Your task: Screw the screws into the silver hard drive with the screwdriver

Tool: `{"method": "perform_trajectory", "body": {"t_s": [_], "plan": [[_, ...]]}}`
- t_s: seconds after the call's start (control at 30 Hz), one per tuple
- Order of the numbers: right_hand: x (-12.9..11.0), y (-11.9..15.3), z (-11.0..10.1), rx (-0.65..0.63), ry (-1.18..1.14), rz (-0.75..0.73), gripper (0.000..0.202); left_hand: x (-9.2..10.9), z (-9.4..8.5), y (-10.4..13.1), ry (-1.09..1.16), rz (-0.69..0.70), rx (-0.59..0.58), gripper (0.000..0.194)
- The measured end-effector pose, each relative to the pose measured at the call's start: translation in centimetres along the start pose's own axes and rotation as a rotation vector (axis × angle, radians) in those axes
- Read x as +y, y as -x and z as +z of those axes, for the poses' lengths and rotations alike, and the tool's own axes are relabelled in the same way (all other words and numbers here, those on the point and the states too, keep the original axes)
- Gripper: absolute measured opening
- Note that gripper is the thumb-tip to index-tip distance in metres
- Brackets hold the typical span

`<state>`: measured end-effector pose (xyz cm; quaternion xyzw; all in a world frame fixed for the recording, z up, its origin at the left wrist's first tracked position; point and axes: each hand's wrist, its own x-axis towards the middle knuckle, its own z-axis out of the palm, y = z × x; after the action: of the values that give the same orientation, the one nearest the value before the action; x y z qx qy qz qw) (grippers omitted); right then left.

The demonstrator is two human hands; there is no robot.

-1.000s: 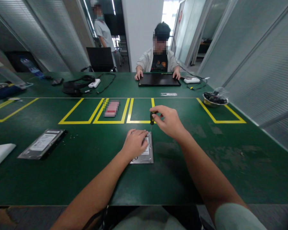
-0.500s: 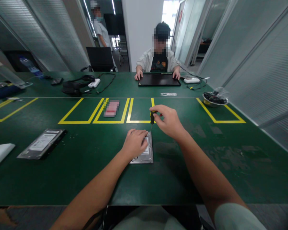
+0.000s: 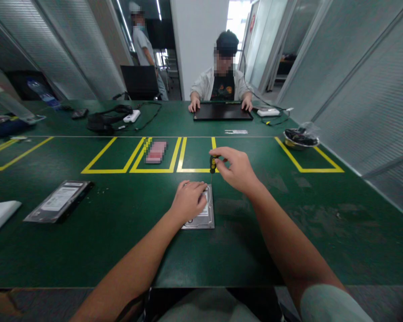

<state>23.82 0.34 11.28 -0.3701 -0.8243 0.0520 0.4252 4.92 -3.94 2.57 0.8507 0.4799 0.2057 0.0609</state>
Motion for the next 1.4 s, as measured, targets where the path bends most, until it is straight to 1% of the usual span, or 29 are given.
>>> {"method": "perform_trajectory", "body": {"t_s": [0.2,0.47,0.67,0.9,1.07,1.23,1.4], "plan": [[0.04,-0.11,0.16,0.022,-0.011,0.002,0.013,-0.01,0.07,0.01,-0.003,-0.005,-0.001,0.039],[0.14,0.03,0.13,0.022,-0.002,-0.016,0.024,-0.12,0.10,0.02,-0.001,0.005,0.007,0.039],[0.01,-0.06,0.33,0.042,-0.006,-0.004,0.014,-0.09,0.04,0.04,-0.007,0.012,0.017,0.038],[0.02,-0.08,0.40,0.027,-0.021,0.010,0.012,-0.03,0.08,-0.03,-0.009,0.010,0.010,0.038],[-0.02,-0.07,0.17,0.015,-0.005,-0.019,0.016,-0.03,0.04,-0.02,-0.017,0.009,0.008,0.038],[-0.09,-0.06,0.06,0.001,-0.017,-0.011,0.017,0.00,0.01,0.04,-0.010,0.006,0.008,0.039],[-0.28,-0.09,0.02,0.030,-0.026,-0.005,0.018,-0.01,0.03,0.04,-0.011,0.004,0.011,0.039]]}}
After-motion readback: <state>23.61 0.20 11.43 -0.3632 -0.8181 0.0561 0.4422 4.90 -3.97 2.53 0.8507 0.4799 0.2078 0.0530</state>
